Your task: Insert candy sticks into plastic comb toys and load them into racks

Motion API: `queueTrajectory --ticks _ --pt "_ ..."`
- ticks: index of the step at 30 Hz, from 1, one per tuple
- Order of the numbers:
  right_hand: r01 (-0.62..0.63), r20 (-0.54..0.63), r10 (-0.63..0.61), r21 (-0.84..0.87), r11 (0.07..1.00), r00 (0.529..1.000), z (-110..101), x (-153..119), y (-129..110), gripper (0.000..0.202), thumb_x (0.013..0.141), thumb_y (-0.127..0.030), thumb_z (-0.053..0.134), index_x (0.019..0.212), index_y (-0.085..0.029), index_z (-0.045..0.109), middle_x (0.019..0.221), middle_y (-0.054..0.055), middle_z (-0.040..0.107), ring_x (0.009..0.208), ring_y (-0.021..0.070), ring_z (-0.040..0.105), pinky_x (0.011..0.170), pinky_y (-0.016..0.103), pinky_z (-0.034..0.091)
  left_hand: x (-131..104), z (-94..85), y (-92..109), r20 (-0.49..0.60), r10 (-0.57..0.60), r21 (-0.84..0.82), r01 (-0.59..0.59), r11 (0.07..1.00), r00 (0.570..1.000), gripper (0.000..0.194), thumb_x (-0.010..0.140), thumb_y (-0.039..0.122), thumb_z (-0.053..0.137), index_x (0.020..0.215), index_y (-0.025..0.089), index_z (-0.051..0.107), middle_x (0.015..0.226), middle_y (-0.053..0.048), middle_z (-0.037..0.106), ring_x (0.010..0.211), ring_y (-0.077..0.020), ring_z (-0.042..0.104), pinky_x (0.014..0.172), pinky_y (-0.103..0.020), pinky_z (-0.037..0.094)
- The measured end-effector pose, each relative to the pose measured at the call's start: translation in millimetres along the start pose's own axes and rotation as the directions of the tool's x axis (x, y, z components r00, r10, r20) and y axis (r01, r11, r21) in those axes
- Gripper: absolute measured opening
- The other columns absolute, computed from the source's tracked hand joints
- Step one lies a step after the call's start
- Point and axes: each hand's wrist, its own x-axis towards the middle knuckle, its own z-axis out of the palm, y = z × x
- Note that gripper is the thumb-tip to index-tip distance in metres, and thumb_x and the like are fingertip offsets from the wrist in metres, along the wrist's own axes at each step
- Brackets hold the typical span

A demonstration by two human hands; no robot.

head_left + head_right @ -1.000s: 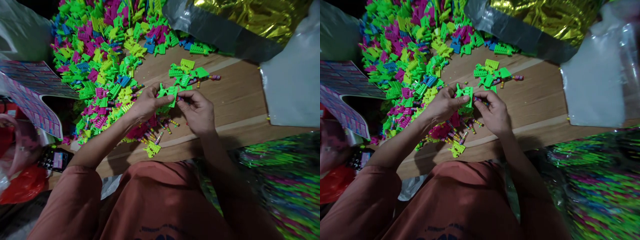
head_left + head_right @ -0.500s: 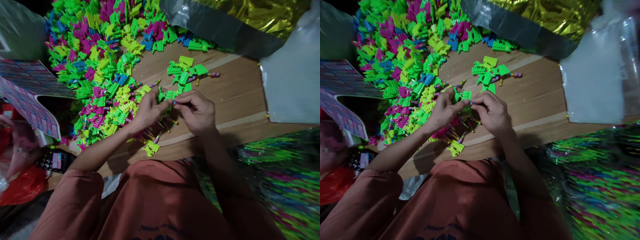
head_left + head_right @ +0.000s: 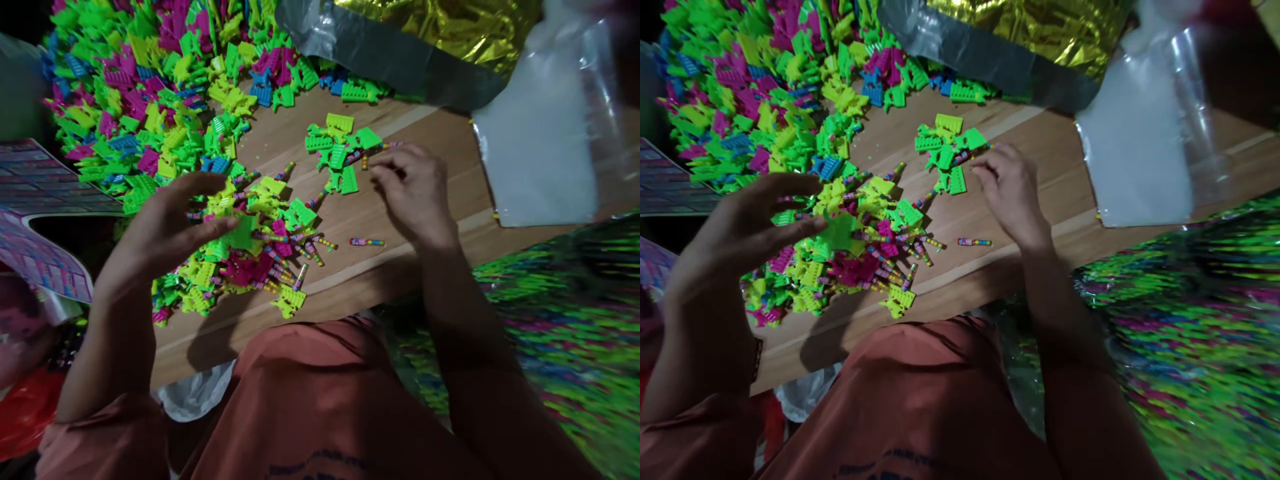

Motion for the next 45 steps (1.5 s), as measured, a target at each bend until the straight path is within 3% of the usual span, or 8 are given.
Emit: queueTrajectory --ticks 3,7,17,20,26,31,34,45 --pt "-0.111 -0.038 0.106 -0.185 0.976 0.994 -10 25 42 0.010 0.110 -0.029 0.072 0.104 -0.027 0.079 0.119 0.013 0.076 0.124 0.0338 0.066 0.123 0.061 0.048 19 -3.1 3 -0.064 0.010 0.035 -0.008 0.999 0.998 0.048 0.091 0.056 0.094 0.129 0.031 0.080 0.132 0.001 0.083 0.113 -0.0230 0.073 0.099 -0.042 0.064" --pt "-0.175 -0.036 0.171 -0.222 0.959 0.985 -13 32 66 0.012 0.105 -0.036 0.081 0.099 -0.028 0.074 0.118 0.014 0.074 0.128 0.0355 0.063 0.124 0.060 0.047 69 38.6 16 0.098 0.127 -0.031 -0.124 0.992 0.987 0.033 0.094 0.033 0.083 0.124 0.019 0.081 0.119 -0.007 0.084 0.105 -0.0228 0.075 0.091 -0.039 0.063" --pt "-0.265 -0.152 0.297 0.199 0.943 0.943 -24 15 30 0.045 0.087 -0.071 0.087 0.106 -0.033 0.072 0.110 0.007 0.079 0.098 0.0290 0.074 0.099 0.056 0.064 210 168.8 34 0.257 0.125 0.373 -0.218 0.902 0.958 0.048 0.095 0.021 0.087 0.141 0.026 0.076 0.147 -0.010 0.074 0.127 -0.0313 0.063 0.110 -0.048 0.050" --pt "-0.314 -0.084 0.332 0.178 0.933 0.939 -18 17 28 0.033 0.099 -0.066 0.077 0.108 -0.037 0.066 0.116 0.005 0.080 0.108 0.0300 0.077 0.103 0.056 0.066 216 170.9 39 0.225 0.044 0.494 -0.153 0.856 0.973 0.040 0.102 0.026 0.082 0.141 0.021 0.077 0.147 -0.014 0.074 0.128 -0.0317 0.061 0.103 -0.046 0.048" --pt "-0.331 0.040 0.362 -0.323 0.887 0.931 9 36 27 0.006 0.108 -0.021 0.063 0.114 -0.024 0.064 0.123 0.013 0.077 0.124 0.0337 0.073 0.118 0.064 0.056 214 141.0 6 0.117 -0.136 0.590 0.041 0.806 0.984 0.036 0.097 0.023 0.067 0.129 0.021 0.083 0.124 -0.017 0.082 0.111 -0.0353 0.069 0.089 -0.047 0.044" --pt "-0.313 0.014 0.333 -0.308 0.898 0.943 29 54 33 0.016 0.105 -0.027 0.077 0.101 -0.025 0.061 0.127 0.017 0.075 0.136 0.0371 0.067 0.124 0.062 0.053 233 150.7 -21 0.053 -0.035 0.340 0.015 0.940 0.998 0.030 0.088 0.040 0.094 0.109 0.026 0.077 0.095 -0.007 0.075 0.115 -0.0315 0.058 0.104 -0.046 0.045" --pt "-0.271 0.053 0.294 -0.263 0.926 0.954 33 56 44 0.026 0.097 -0.024 0.085 0.093 -0.026 0.060 0.118 0.017 0.076 0.137 0.0398 0.068 0.124 0.062 0.053 246 172.2 -19 0.074 0.051 0.252 -0.068 0.965 0.996 0.049 0.070 0.026 0.109 0.100 0.027 0.071 0.101 -0.004 0.073 0.113 -0.0289 0.057 0.106 -0.043 0.046" --pt "-0.280 0.004 0.283 -0.118 0.953 0.959 45 39 54 0.028 0.096 -0.045 0.087 0.113 -0.027 0.074 0.111 0.010 0.083 0.118 0.0384 0.080 0.111 0.064 0.065 238 197.2 -19 0.235 0.059 0.070 -0.077 0.995 0.970 0.040 0.075 0.050 0.105 0.068 0.031 0.070 0.052 0.003 0.055 0.086 -0.0215 0.059 0.081 -0.044 0.053"
